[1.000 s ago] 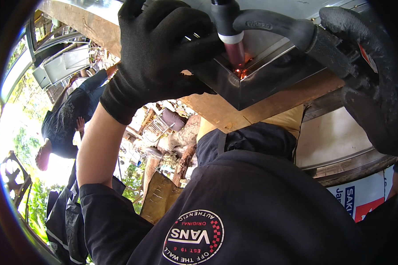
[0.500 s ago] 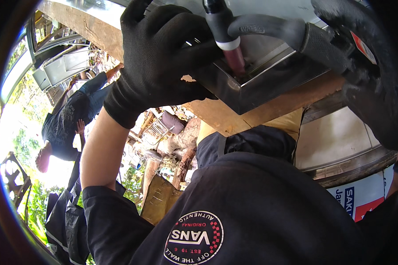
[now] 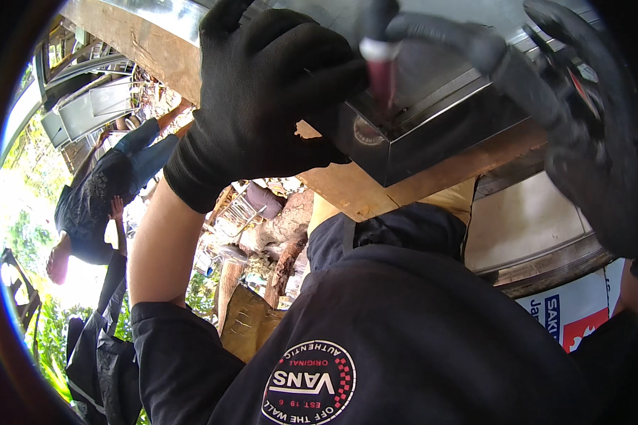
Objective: The person welds the edges of a large rectangular stainless steel pan using a handheld welding torch. They then measure the pan's dimensions with a tape measure.
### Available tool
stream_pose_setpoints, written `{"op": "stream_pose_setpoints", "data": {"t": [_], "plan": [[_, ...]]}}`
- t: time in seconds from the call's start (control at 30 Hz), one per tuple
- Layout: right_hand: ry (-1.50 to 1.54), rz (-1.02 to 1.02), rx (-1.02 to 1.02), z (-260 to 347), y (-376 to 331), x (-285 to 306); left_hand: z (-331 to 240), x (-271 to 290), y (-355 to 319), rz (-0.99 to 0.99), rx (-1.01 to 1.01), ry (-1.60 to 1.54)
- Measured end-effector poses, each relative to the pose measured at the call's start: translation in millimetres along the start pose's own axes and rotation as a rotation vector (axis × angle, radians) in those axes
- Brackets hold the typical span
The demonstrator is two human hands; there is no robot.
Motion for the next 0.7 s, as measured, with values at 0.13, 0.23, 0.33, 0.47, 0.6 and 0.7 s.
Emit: {"op": "stream_pose_setpoints", "data": {"t": [0.13, 0.23, 0.33, 0.47, 0.6, 0.7], "plan": [[-0.030, -0.027, 0.010, 7, 7, -6, 3, -1, 1, 0.001, -0.051, -0.026], [-0.039, -0.007, 0.038, 6, 21, -8, 2, 0, -1, 0.011, -0.044, -0.017], [-0.048, -0.010, 0.059, 2, 36, -5, 2, -2, 2, 0.009, -0.063, -0.028], [-0.081, -0.007, 0.090, -2, 56, -11, -1, -4, -3, 0.017, -0.053, -0.017], [-0.091, -0.021, 0.096, -3, 63, -12, -1, -3, -3, 0.024, -0.065, -0.014], [-0.091, -0.025, 0.099, -3, 61, -13, -4, -1, -3, 0.028, -0.080, -0.015]]}}
Point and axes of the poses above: each hand's wrist, its own y-axis towards the middle knuckle, its own x-axis out of the back of the hand, z = x × y, the point moved 6 cm from there along y, towards the middle knuckle, and after that the axes turned 10 degrees about y, right-handed, at the moved point
